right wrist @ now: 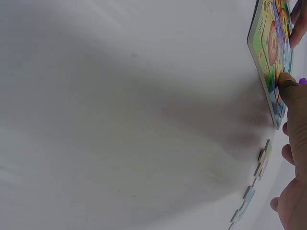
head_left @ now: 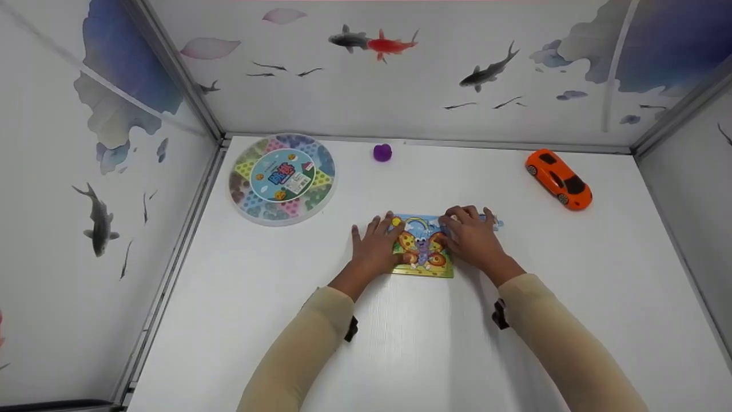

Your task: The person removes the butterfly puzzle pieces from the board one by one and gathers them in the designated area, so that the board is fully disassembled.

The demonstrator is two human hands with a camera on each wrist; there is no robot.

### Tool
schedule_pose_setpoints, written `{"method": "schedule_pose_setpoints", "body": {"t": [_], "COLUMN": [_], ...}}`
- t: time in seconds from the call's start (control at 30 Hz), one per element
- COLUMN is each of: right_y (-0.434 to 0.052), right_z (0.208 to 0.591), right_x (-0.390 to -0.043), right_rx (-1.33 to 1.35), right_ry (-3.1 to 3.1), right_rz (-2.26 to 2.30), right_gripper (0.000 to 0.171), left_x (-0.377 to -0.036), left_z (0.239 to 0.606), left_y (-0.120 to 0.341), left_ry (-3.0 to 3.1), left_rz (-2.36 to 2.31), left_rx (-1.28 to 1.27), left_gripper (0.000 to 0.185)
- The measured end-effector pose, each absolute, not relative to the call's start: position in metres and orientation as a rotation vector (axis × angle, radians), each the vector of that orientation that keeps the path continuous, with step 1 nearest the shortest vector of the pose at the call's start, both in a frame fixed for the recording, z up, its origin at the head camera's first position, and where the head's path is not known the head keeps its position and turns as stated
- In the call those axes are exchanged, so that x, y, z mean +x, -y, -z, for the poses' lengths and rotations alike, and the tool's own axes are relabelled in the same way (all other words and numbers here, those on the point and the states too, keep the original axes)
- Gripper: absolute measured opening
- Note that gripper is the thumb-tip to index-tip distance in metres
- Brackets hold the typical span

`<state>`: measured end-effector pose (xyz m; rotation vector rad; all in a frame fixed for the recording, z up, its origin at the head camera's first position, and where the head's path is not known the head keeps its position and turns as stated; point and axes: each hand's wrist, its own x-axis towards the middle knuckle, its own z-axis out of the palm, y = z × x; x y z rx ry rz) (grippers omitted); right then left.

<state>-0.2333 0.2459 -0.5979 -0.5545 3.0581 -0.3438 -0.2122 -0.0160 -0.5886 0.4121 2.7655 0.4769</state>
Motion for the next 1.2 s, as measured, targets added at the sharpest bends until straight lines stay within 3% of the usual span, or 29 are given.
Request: {"method": "schedule_pose_setpoints", "body": {"t": [1.2], "right_y": [-0.222], "right_z": [0.589], "right_x": [-0.236], "right_rx": [-0.539], "right_ry": [-2.965], "right_rz": [0.339], "right_gripper": [0.039], "left_x": [-0.213], "left_z": [0.587], "left_y": [0.016], "left_ry": [-2.754], "left_rz": [-0.461], "left_rx": [0.408], "left_gripper": [0.084]}}
